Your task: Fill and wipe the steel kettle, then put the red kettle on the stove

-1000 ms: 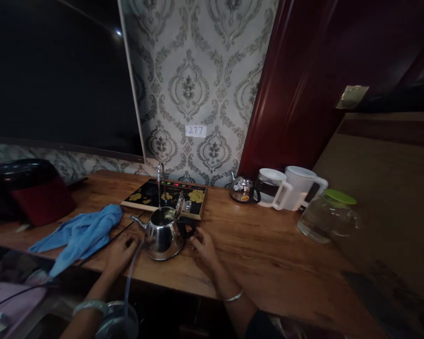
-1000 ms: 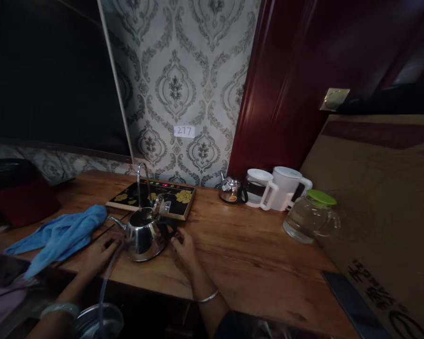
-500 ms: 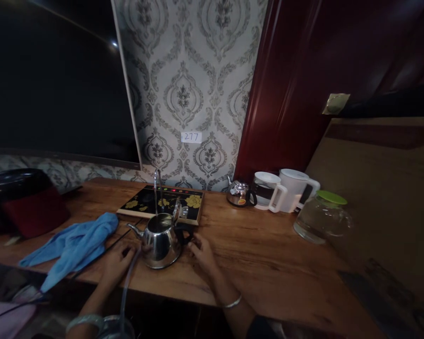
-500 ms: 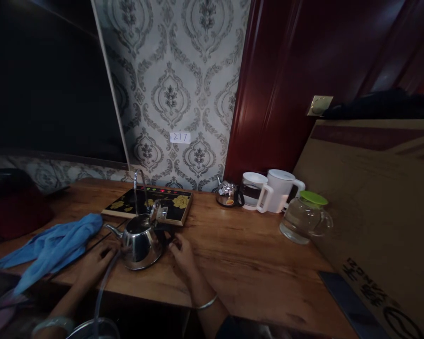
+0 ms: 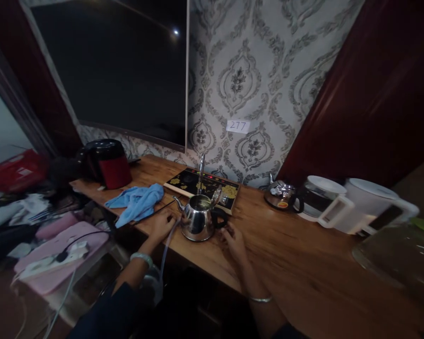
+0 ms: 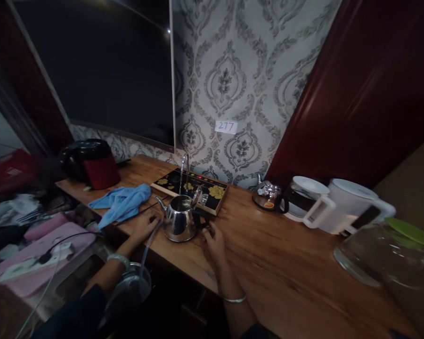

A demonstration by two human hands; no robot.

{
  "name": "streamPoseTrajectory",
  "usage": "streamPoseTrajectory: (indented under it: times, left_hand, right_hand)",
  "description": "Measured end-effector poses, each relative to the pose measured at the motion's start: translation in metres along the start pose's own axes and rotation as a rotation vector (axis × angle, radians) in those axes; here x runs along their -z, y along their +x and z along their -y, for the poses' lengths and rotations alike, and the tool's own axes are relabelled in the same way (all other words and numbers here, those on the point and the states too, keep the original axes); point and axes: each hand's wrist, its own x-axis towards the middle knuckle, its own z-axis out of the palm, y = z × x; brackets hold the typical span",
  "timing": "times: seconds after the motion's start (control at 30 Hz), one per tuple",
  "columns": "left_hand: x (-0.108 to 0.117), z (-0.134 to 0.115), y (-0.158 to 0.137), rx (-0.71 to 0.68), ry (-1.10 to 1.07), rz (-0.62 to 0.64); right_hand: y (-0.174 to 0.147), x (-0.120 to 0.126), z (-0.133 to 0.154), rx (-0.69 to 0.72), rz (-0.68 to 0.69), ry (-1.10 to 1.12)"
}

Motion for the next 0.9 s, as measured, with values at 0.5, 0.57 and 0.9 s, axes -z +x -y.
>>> streamPoseTrajectory:
  times: [0.5,0.57,0.9]
  left_hand:
    - [-0.0033,-0.0010,-0.0033,-0.013,-0.052,-0.033]
    - [-0.0024,-0.0026,-0.0033,-0.006,-0.055,-0.030]
    - [-0.0021,-0.0018,-0.0022,0.009,-0.065,-0.021]
  right_hand:
    - [-0.0025,0.0023,0.0049,0.013,0.015,-0.037]
    - [-0.0025,0.0024,0.0054,0.020,0.011,-0.044]
    - [-0.0016,0.0022,-0.0001,-0.001,-0.001,-0.041]
